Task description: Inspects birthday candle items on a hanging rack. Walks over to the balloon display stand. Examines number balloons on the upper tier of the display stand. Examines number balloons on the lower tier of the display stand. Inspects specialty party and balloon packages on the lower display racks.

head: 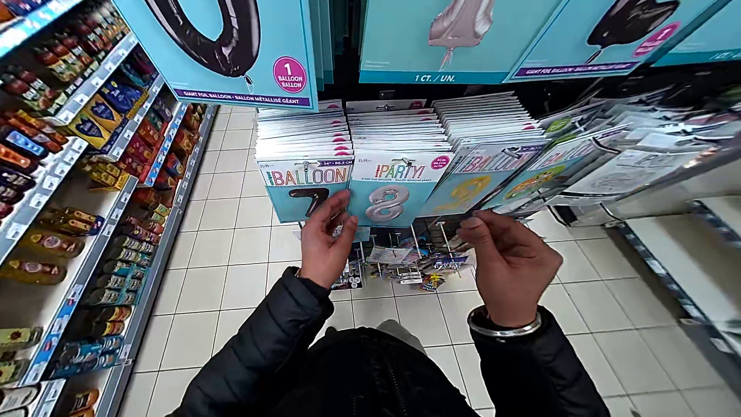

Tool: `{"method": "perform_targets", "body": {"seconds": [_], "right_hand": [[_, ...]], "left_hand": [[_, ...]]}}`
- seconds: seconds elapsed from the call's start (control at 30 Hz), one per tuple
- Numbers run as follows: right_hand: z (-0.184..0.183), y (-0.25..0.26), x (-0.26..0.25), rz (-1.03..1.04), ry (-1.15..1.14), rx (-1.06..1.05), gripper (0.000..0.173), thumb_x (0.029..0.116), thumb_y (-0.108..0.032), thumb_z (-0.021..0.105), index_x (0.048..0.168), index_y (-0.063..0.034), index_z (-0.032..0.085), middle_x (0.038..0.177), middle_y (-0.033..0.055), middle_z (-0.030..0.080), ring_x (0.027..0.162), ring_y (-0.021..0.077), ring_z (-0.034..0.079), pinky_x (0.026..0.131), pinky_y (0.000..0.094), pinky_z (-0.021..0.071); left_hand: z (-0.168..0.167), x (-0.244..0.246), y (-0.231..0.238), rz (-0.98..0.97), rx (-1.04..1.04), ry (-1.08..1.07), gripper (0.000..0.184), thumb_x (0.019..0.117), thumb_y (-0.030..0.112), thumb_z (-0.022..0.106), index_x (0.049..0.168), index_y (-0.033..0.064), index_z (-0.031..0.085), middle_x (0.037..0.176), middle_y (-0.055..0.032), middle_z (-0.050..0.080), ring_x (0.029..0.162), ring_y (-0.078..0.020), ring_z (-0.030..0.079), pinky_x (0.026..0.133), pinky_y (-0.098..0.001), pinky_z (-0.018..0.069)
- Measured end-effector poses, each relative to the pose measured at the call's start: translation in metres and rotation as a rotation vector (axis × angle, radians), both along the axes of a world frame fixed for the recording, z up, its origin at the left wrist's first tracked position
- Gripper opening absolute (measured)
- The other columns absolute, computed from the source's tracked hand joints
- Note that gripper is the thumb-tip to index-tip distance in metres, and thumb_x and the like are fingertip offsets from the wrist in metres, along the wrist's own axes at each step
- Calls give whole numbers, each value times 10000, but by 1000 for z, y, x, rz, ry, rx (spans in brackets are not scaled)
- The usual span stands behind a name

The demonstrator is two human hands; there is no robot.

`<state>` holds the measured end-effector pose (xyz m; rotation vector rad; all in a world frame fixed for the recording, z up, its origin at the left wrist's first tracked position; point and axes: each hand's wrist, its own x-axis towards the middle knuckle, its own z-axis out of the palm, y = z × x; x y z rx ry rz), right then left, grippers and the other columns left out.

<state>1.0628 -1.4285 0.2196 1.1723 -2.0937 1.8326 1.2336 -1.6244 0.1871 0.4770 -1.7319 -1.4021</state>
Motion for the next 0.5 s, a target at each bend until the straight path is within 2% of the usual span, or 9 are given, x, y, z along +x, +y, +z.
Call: {"method": "perform_targets", "body": {"seconds": [0.07, 0.17, 0.23, 0.4, 0.5], "right_hand": [[-4, 8, 3, 16, -18, -47, 229, 980, -146, 680, 1165, -15, 711, 950, 34, 753, 761, 149, 733, 702, 317, 654], [-10, 17, 6, 1, -21, -79, 224, 976, -106, 664, 1162, 14, 699, 977, 50, 749, 801, 167, 737, 747, 340, 657], [-10, 19, 6, -5, -34, -89, 221, 971, -109, 667, 1151, 13, 704, 963, 51, 750, 791, 168, 738, 743, 340, 658], [-10, 18, 1, 36, -56, -90, 225, 975, -138, 666, 1148, -2, 712, 950, 45, 748, 774, 157, 726, 722, 324, 646], [-9, 18, -2, 69, -63, -86, 236, 975, -163, 681, 1147, -6, 717, 952, 58, 749, 770, 177, 731, 710, 339, 653]], "left_hand": [[-3, -12, -7, 2, 16, 6, 435, 975, 75, 631, 1396, -8, 559, 1384, -133, 621, 1194, -237, 659, 993, -406, 587], [-3, -19, -11, -16, 16, -30, 464, 975, 99, 653, 1411, -7, 532, 1319, -126, 659, 1160, -221, 678, 988, -390, 592], [-1, -23, -14, -46, 29, -28, 433, 967, 92, 669, 1377, 8, 555, 1242, -110, 690, 1109, -214, 697, 956, -384, 606], [1, -29, -17, -112, 26, 1, 244, 972, 86, 672, 1201, 5, 668, 1015, -88, 722, 940, -180, 709, 849, -344, 621], [3, -29, -14, -137, 71, 45, 202, 990, 85, 650, 1167, -12, 664, 1015, -124, 720, 892, -225, 721, 822, -396, 637]]}}
